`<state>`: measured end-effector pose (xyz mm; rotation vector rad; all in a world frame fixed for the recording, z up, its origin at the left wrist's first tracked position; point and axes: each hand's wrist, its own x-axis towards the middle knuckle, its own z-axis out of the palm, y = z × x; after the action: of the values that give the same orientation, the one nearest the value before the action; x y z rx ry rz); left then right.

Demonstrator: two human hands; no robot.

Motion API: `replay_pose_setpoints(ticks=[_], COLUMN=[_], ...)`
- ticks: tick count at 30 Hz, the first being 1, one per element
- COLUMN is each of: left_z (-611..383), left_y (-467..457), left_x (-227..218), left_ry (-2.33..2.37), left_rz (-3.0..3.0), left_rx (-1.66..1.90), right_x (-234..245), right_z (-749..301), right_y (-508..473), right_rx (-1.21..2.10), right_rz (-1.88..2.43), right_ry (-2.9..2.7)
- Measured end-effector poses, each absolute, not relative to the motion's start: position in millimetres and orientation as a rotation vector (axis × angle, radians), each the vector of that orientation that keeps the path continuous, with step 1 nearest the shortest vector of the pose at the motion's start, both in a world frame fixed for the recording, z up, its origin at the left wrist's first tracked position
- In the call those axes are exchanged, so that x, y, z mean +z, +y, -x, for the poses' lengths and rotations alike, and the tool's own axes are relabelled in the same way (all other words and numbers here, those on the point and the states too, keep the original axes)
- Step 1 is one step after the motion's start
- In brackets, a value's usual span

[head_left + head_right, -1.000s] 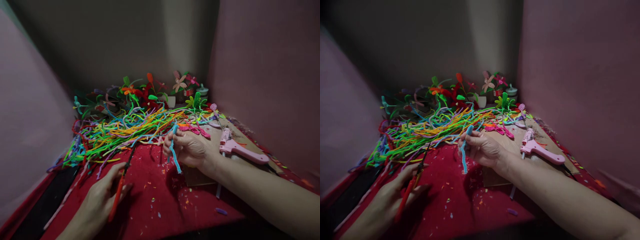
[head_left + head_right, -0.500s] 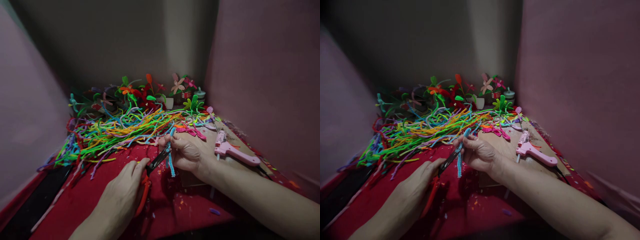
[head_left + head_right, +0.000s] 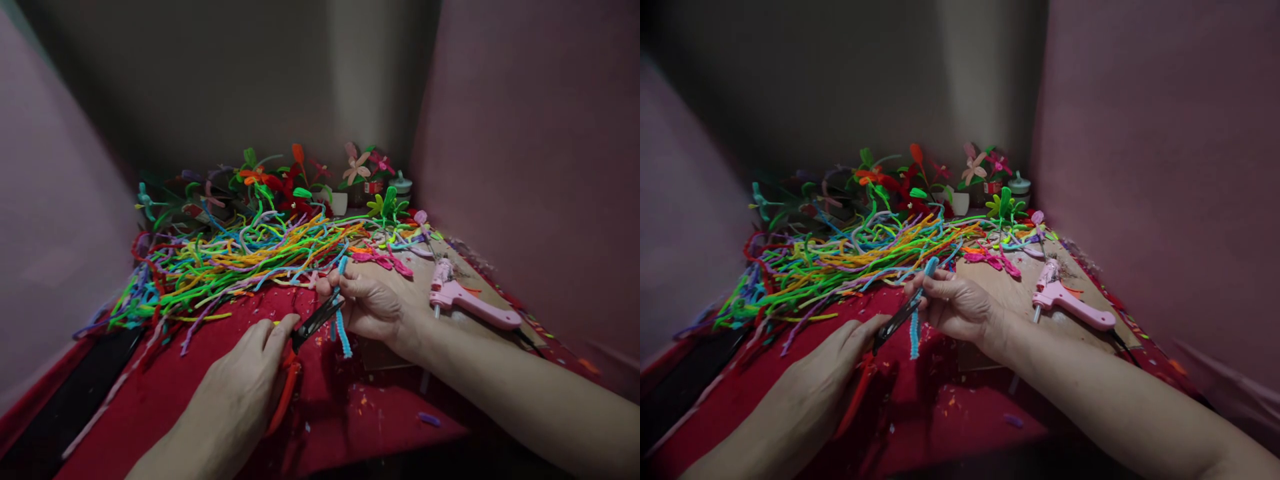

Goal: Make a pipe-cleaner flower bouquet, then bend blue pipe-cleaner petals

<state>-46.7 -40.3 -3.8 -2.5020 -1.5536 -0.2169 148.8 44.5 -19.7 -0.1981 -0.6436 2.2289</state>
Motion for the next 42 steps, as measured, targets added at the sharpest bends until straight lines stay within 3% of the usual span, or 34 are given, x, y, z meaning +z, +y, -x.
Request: replay_pose_setpoints(ticks=[23, 33, 42], left_z=[69.8, 60.9, 60.3], left_y=[-40.2, -39.7, -38.4], left_x=[-17.1, 14.2, 15.4], left_ry=[-1.502, -1.111, -1.184], left_rz=[2.582, 2.528, 2.535], left_rx=[-0.076, -0.098, -0.077], right_x=[-24.1, -22.7, -22.3], right_z=[-151.3, -149.2, -149.5], right_y=[45.0, 39.7, 39.1], right_rx=[2.337, 2.413, 2.403], right_rz=[0.156, 0.093, 0.132], right_ry=[-0.800, -0.766, -0.783])
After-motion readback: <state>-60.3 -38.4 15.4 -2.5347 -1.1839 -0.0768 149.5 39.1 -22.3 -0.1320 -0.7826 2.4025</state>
